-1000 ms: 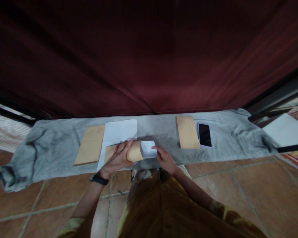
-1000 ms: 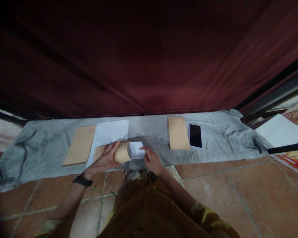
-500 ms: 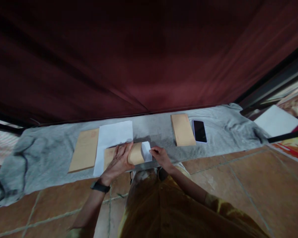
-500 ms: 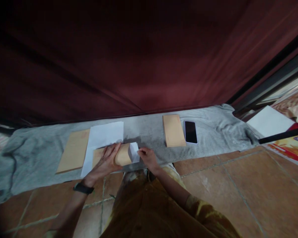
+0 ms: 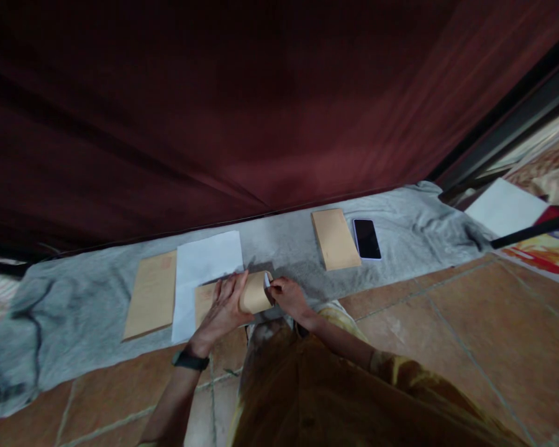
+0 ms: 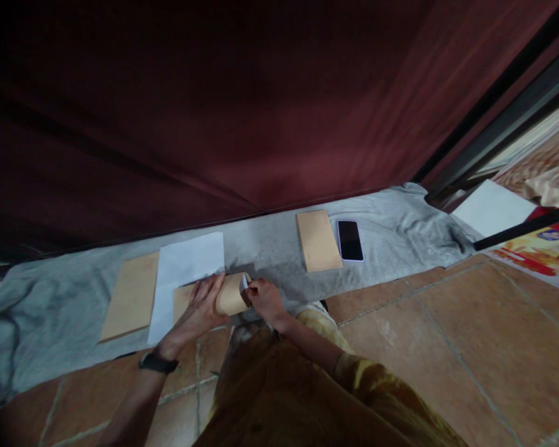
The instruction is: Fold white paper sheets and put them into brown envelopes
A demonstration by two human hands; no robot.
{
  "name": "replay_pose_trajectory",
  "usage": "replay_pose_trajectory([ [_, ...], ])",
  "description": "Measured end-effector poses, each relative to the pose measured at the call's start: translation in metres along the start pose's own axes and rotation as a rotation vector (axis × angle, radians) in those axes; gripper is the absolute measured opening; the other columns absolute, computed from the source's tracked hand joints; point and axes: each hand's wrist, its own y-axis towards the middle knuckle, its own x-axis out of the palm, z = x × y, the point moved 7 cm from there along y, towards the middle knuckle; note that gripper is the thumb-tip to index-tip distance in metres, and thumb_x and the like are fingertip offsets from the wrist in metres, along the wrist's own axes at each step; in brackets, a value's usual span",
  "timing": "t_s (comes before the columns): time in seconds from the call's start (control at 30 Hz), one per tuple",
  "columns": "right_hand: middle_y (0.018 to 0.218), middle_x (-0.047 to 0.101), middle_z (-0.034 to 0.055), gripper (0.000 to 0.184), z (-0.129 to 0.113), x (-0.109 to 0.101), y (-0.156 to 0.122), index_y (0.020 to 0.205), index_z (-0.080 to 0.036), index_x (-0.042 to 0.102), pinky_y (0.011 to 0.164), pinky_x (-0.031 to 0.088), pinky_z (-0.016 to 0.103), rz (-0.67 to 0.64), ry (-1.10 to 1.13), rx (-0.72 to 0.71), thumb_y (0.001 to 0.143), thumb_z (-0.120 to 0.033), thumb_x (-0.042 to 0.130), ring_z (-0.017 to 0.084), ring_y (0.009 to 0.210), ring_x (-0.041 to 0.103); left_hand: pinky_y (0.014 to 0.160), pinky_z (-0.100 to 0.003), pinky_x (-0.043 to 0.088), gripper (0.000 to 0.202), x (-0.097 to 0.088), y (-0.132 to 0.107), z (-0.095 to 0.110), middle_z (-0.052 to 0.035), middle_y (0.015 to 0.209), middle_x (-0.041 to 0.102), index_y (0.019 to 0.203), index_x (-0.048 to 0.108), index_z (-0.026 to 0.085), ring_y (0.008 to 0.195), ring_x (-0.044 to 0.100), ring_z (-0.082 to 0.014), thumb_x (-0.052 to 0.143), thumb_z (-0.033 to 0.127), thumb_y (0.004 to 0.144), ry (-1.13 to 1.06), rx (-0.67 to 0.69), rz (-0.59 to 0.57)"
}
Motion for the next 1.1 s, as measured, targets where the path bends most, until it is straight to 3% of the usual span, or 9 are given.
replay_pose_trajectory([
  [0.23,0.097,0.063,0.0041,0.014,0.006,-0.001,-0.004,0.089,-0.021,0.063,0.080,0.049,0.028,0.148,0.069,-0.027,0.081,-0.011,0.061,0.017,0.085,0.061,0.121,-0.058,0.019,0.119,0.001,0.004,0.005,-0.0182,0.153,0.043,0.161,0.008,0.022,0.145,0.036,-0.0378,0.080,0.032,0.068,0.013,0.015,-0.008],
  [0.37,0.105,0.062,0.0042,0.034,0.016,-0.007,-0.005,0.105,-0.020,0.059,0.087,0.050,0.031,0.275,0.235,-0.003,0.072,-0.014,0.065,0.018,0.095,0.060,0.121,-0.060,0.018,0.118,0.000,0.004,0.005,-0.0186,0.153,0.043,0.161,0.008,0.022,0.145,0.035,-0.0386,0.080,0.033,0.068,0.021,0.011,-0.018],
  [0.47,0.094,0.067,0.0004,0.034,0.023,0.002,-0.001,0.105,-0.021,0.063,0.081,0.050,0.027,0.142,0.414,0.080,0.072,-0.013,0.063,0.016,0.086,0.063,0.121,-0.060,0.018,0.118,-0.002,0.004,0.007,-0.0186,0.153,0.043,0.161,0.009,0.022,0.146,0.035,-0.0384,0.081,0.035,0.069,0.026,0.022,-0.017],
  [0.6,0.062,0.061,-0.0023,0.008,0.029,0.020,0.000,0.074,-0.019,0.064,0.057,0.045,0.023,-0.080,0.559,0.237,0.077,-0.017,0.057,0.013,0.057,0.058,0.122,-0.059,0.019,0.117,-0.007,0.006,0.010,-0.0181,0.153,0.042,0.162,0.009,0.023,0.147,0.033,-0.0378,0.080,0.036,0.070,0.035,0.046,-0.014],
  [0.87,0.058,0.060,-0.0019,0.010,0.030,0.021,0.001,0.069,-0.018,0.065,0.051,0.043,0.022,-0.061,0.620,0.263,0.076,-0.021,0.058,0.013,0.053,0.057,0.122,-0.061,0.017,0.114,-0.009,0.009,0.014,-0.0188,0.157,0.038,0.162,0.009,0.024,0.150,0.028,-0.0378,0.079,0.038,0.074,0.042,0.071,-0.030],
  [1.1,0.061,0.061,-0.0036,0.011,0.031,0.012,0.003,0.069,-0.018,0.066,0.057,0.043,0.020,0.026,0.644,0.245,0.070,-0.025,0.056,0.012,0.062,0.055,0.122,-0.065,0.014,0.107,-0.015,0.007,0.018,-0.0177,0.167,0.023,0.162,0.013,0.027,0.153,0.020,-0.0398,0.077,0.045,0.078,0.029,0.051,-0.007],
])
